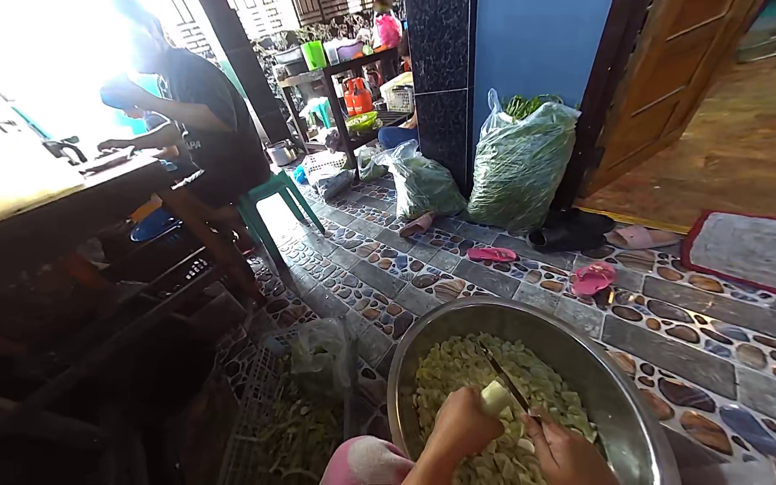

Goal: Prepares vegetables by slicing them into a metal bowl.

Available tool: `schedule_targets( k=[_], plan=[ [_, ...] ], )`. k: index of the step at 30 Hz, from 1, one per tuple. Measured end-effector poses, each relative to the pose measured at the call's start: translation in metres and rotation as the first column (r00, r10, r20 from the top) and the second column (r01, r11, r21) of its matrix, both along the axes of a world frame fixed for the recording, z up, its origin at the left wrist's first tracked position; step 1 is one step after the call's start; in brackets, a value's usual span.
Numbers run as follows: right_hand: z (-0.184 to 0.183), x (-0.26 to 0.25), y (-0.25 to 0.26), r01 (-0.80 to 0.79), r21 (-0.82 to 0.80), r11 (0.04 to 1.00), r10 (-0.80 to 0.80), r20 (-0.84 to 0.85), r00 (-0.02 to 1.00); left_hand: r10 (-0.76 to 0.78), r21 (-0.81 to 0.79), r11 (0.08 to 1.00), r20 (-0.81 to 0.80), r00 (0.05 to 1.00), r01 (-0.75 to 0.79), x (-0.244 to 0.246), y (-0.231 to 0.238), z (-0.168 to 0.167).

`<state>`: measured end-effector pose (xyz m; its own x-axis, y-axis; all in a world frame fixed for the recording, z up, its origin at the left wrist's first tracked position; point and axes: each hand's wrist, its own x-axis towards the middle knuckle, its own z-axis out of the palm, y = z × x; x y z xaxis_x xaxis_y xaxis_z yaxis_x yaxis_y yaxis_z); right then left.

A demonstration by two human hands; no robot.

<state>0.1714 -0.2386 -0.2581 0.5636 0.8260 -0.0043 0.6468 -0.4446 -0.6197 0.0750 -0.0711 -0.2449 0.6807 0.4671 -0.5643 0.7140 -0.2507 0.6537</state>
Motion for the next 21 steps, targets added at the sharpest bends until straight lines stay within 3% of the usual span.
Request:
schedule_targets(
  k=[5, 7, 9, 12, 17, 19, 21],
  plan=[
    [-0.021, 0.007, 0.002, -0.053, -0.327, 0.944, 0.017, -0.112, 0.994, 0.105, -0.102, 0.990, 0.092, 0.990, -0.096, -0.003, 0.013, 0.013],
    [-0.026, 0.010, -0.001, -0.055, -0.306, 0.950, 0.010, -0.144, 0.989, 0.097, -0.081, 0.993, 0.092, 0.991, -0.089, -0.005, 0.015, 0.014],
    [-0.012, 0.007, 0.001, -0.040, -0.174, 0.984, 0.023, -0.097, 0.995, 0.045, -0.016, 0.999, 0.021, 0.999, -0.045, 0.000, 0.012, 0.009],
    [0.001, -0.003, 0.004, 0.001, -0.030, 1.000, -0.002, -0.007, 1.000, -0.012, -0.046, 0.999, 0.008, 1.000, 0.012, 0.004, 0.000, 0.001],
    [-0.017, 0.001, 0.005, -0.071, -0.371, 0.926, 0.032, -0.111, 0.993, 0.092, -0.117, 0.990, 0.122, 0.988, -0.078, -0.003, 0.012, 0.014],
    [-0.021, 0.002, 0.002, -0.067, -0.327, 0.943, 0.032, -0.113, 0.993, 0.097, -0.090, 0.992, 0.120, 0.988, -0.087, -0.004, 0.013, 0.016],
    [-0.010, 0.000, 0.001, -0.038, -0.158, 0.987, 0.028, -0.068, 0.997, 0.043, -0.026, 0.999, 0.045, 0.998, -0.042, -0.001, 0.011, 0.011]
  ],
)
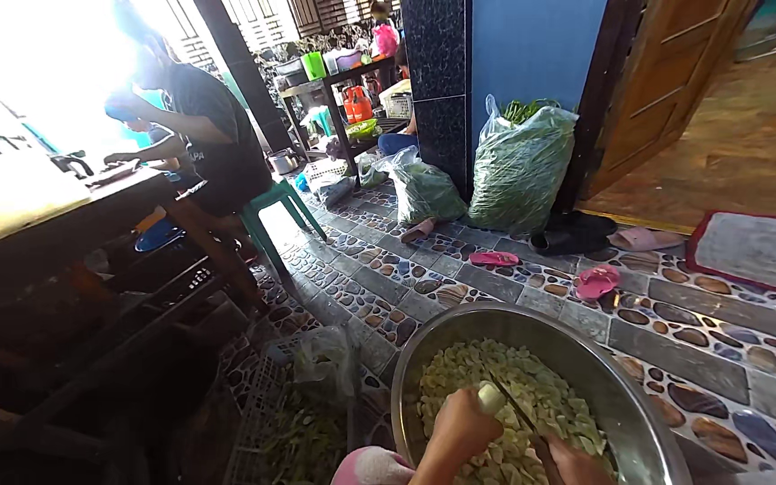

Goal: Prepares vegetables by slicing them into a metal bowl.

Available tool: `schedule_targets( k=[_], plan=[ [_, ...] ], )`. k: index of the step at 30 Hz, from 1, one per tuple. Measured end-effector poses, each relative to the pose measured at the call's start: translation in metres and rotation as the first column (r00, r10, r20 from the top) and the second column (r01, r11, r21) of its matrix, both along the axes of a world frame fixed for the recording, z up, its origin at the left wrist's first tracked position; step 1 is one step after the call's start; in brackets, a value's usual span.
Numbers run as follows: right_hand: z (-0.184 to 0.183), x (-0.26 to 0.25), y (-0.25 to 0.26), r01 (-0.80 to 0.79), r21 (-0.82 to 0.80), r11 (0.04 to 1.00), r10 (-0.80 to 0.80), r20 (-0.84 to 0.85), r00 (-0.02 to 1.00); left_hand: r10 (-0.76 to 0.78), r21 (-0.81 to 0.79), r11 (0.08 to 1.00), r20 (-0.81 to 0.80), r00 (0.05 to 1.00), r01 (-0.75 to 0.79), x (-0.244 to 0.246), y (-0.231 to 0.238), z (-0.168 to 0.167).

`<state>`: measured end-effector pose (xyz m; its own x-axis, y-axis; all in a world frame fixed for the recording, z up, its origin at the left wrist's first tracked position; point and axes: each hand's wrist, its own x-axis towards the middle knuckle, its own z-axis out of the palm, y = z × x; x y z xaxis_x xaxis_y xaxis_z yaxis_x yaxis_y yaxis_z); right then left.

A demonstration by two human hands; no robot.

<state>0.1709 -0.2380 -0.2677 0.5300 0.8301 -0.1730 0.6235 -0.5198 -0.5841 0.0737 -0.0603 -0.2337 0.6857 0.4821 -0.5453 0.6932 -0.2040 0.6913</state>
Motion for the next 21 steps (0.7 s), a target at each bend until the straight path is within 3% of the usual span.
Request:
schedule_targets(
  k=[3, 6, 8, 11, 14, 19, 21],
  plan=[
    [0.012, -0.008, 0.002, 0.031, 0.127, 0.991, -0.040, 0.074, 0.996, -0.058, -0.016, 0.998, -0.008, 0.998, 0.058, 0.003, -0.011, -0.009],
    [-0.005, -0.001, 0.003, 0.003, -0.144, 0.990, -0.002, 0.006, 1.000, 0.046, -0.111, 0.993, 0.096, 0.994, -0.035, -0.003, -0.004, 0.005],
    [-0.020, 0.004, 0.000, -0.005, -0.213, 0.977, -0.003, -0.036, 0.999, 0.124, -0.131, 0.986, 0.151, 0.981, -0.104, -0.009, 0.003, 0.011],
    [-0.004, 0.005, -0.002, -0.001, 0.001, 1.000, 0.001, -0.013, 1.000, 0.047, -0.019, 0.999, 0.042, 0.998, -0.047, -0.006, 0.002, 0.005],
    [0.013, -0.007, 0.000, 0.008, 0.154, 0.988, -0.021, 0.084, 0.996, -0.035, -0.035, 0.999, -0.005, 0.999, 0.035, 0.000, -0.011, -0.005],
    [-0.009, 0.000, 0.001, -0.032, -0.251, 0.967, 0.030, -0.011, 0.999, 0.117, -0.142, 0.985, 0.112, 0.987, -0.101, -0.006, 0.001, 0.011],
    [-0.017, 0.004, -0.001, -0.022, -0.231, 0.973, 0.011, -0.047, 0.999, 0.125, -0.130, 0.985, 0.120, 0.985, -0.110, -0.008, 0.003, 0.012]
  ],
)
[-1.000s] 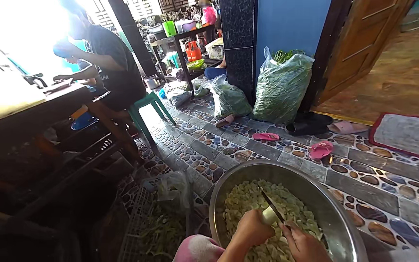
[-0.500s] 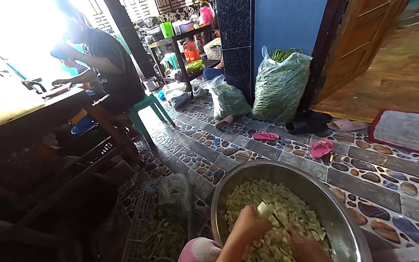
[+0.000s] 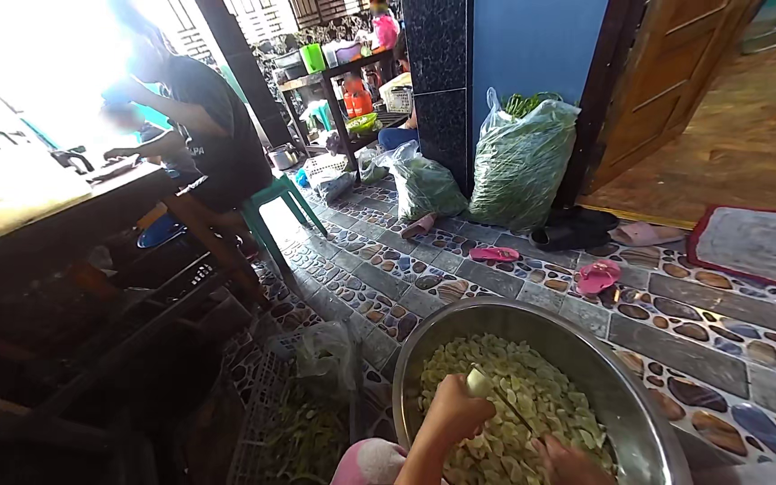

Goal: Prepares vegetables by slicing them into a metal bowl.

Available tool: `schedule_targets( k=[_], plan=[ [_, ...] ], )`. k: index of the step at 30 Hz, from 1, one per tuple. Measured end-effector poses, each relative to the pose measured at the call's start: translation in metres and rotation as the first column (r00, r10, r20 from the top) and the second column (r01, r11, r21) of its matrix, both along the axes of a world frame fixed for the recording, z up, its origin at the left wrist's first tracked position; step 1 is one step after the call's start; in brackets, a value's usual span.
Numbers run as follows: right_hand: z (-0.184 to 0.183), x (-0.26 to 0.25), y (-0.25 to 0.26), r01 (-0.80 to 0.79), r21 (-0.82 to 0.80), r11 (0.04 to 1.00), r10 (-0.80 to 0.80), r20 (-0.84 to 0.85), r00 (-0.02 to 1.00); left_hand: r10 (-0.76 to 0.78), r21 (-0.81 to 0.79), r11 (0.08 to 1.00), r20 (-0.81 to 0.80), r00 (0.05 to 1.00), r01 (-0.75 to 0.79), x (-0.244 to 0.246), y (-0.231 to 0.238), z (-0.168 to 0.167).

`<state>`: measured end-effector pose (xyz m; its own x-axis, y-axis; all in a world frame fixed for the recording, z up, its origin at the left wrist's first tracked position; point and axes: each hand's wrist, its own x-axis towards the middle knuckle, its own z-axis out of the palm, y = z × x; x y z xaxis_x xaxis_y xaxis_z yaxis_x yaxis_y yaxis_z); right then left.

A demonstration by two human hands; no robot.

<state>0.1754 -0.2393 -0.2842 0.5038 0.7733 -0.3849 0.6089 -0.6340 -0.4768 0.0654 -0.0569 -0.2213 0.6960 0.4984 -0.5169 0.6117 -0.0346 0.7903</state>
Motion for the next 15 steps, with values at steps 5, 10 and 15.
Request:
schedule_targets(
  k=[5, 10, 15],
  plan=[
    [0.033, -0.014, 0.000, 0.000, 0.387, 0.922, -0.039, 0.093, 0.995, -0.129, 0.081, 0.987, -0.130, 0.983, 0.140, 0.008, -0.012, -0.016],
    [0.011, -0.009, 0.006, -0.037, -0.015, 0.999, 0.038, 0.053, 0.998, -0.026, -0.004, 1.000, -0.032, 0.999, 0.026, 0.004, -0.003, 0.000],
    [-0.009, 0.024, 0.000, 0.135, 0.126, 0.983, -0.102, -0.241, 0.965, -0.124, 0.041, 0.991, -0.083, 0.989, 0.128, 0.006, -0.005, -0.008]
  ],
)
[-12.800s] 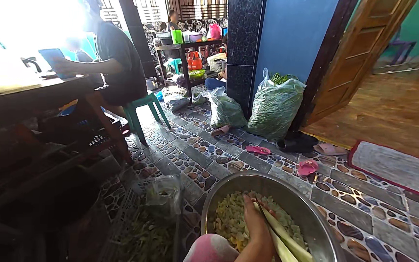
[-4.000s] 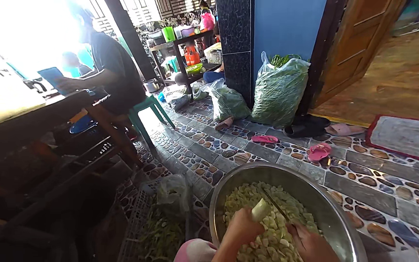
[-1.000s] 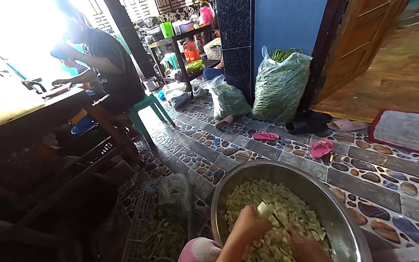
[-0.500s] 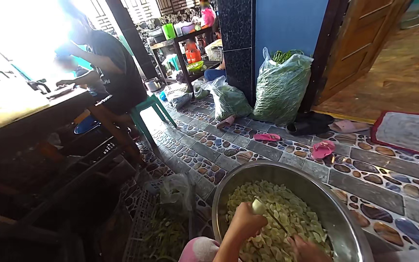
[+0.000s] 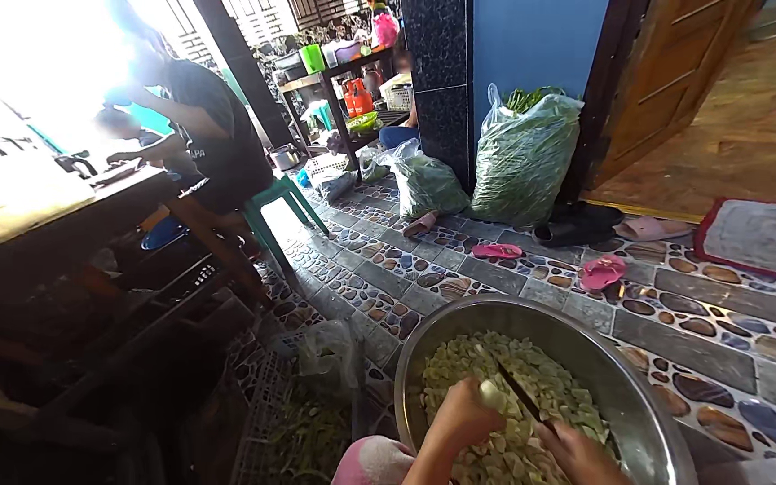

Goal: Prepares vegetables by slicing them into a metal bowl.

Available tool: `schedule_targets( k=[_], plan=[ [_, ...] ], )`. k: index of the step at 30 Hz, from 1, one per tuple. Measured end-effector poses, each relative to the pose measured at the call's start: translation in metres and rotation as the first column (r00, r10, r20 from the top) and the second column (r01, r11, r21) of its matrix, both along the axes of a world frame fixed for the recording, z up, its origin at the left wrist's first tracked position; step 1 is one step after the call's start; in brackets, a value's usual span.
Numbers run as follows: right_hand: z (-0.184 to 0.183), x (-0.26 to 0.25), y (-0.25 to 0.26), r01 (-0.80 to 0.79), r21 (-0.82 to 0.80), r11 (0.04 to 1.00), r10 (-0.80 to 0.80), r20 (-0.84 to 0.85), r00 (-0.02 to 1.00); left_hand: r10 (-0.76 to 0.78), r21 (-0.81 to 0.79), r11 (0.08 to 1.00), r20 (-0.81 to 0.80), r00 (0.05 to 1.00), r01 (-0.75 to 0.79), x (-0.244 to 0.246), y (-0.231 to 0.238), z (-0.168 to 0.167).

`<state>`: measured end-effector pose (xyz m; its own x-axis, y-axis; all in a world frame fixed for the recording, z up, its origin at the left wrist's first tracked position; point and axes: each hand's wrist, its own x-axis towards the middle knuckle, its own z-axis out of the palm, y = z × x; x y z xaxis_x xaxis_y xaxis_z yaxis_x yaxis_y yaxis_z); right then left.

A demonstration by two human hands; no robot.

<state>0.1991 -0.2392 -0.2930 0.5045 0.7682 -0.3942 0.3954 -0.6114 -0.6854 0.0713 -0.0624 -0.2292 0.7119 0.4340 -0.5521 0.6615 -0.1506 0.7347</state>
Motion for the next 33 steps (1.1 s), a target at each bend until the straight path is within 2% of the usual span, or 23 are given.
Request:
schedule_targets(
  k=[2, 5, 8, 11, 13, 15, 16, 18, 20, 22, 23, 26, 27, 28, 31, 33],
  plan=[
    [0.013, 0.001, 0.001, 0.136, 0.097, 0.986, -0.110, -0.232, 0.966, -0.139, -0.024, 0.990, -0.077, 0.987, 0.137, 0.005, -0.016, -0.012],
    [0.022, -0.003, 0.006, 0.254, 0.132, 0.958, -0.139, -0.562, 0.816, -0.269, -0.061, 0.962, -0.066, 0.961, 0.265, 0.009, -0.036, -0.020],
    [0.012, -0.005, 0.005, 0.353, 0.213, 0.911, -0.150, -0.626, 0.765, -0.280, -0.057, 0.959, -0.017, 0.960, 0.278, 0.008, -0.036, -0.018],
    [0.016, -0.001, 0.005, 0.430, 0.248, 0.868, -0.197, -0.622, 0.758, -0.298, 0.051, 0.953, -0.054, 0.953, 0.300, 0.008, -0.035, -0.013],
    [0.016, 0.004, 0.005, 0.376, 0.233, 0.897, -0.212, -0.519, 0.828, -0.300, 0.102, 0.945, -0.097, 0.949, 0.310, 0.009, -0.033, -0.016],
    [0.012, 0.006, 0.002, 0.199, 0.160, 0.967, -0.163, -0.214, 0.963, -0.234, 0.127, 0.959, -0.154, 0.960, 0.254, 0.010, -0.027, -0.020],
    [0.013, 0.004, 0.000, 0.119, 0.112, 0.987, -0.115, -0.044, 0.992, -0.183, 0.135, 0.969, -0.178, 0.967, 0.209, 0.010, -0.023, -0.021],
    [0.020, -0.008, -0.004, 0.021, 0.128, 0.992, -0.046, 0.194, 0.980, -0.111, 0.139, 0.980, -0.203, 0.973, 0.141, 0.011, -0.015, -0.019],
    [0.027, -0.020, -0.003, -0.026, 0.253, 0.967, -0.059, 0.322, 0.945, -0.094, 0.123, 0.985, -0.182, 0.979, 0.117, 0.011, -0.012, -0.021],
    [0.032, -0.026, -0.001, -0.048, 0.289, 0.956, -0.053, 0.330, 0.942, -0.086, 0.097, 0.990, -0.127, 0.988, 0.098, 0.008, -0.015, -0.024],
    [0.029, -0.026, -0.001, -0.053, 0.234, 0.971, -0.023, 0.310, 0.950, -0.070, 0.078, 0.994, -0.097, 0.993, 0.077, 0.007, -0.015, -0.022],
    [0.014, -0.021, 0.001, -0.100, -0.099, 0.990, 0.114, 0.141, 0.983, 0.039, -0.005, 0.999, 0.023, 0.999, -0.039, 0.001, -0.004, -0.009],
    [0.010, -0.022, 0.001, -0.099, -0.134, 0.986, 0.113, 0.102, 0.988, 0.074, -0.017, 0.997, 0.053, 0.996, -0.073, -0.001, -0.001, -0.005],
    [0.011, -0.023, 0.001, -0.080, -0.102, 0.992, 0.091, 0.105, 0.990, 0.086, 0.003, 0.996, 0.061, 0.994, -0.087, -0.003, 0.002, -0.003],
    [0.028, -0.024, 0.001, -0.042, 0.179, 0.983, -0.006, 0.262, 0.965, 0.033, 0.101, 0.994, 0.000, 0.999, -0.033, 0.001, -0.003, -0.009],
    [0.036, -0.029, 0.004, -0.058, 0.260, 0.964, -0.037, 0.347, 0.937, -0.003, 0.092, 0.996, -0.017, 1.000, 0.005, 0.003, -0.012, -0.013]
  ],
)
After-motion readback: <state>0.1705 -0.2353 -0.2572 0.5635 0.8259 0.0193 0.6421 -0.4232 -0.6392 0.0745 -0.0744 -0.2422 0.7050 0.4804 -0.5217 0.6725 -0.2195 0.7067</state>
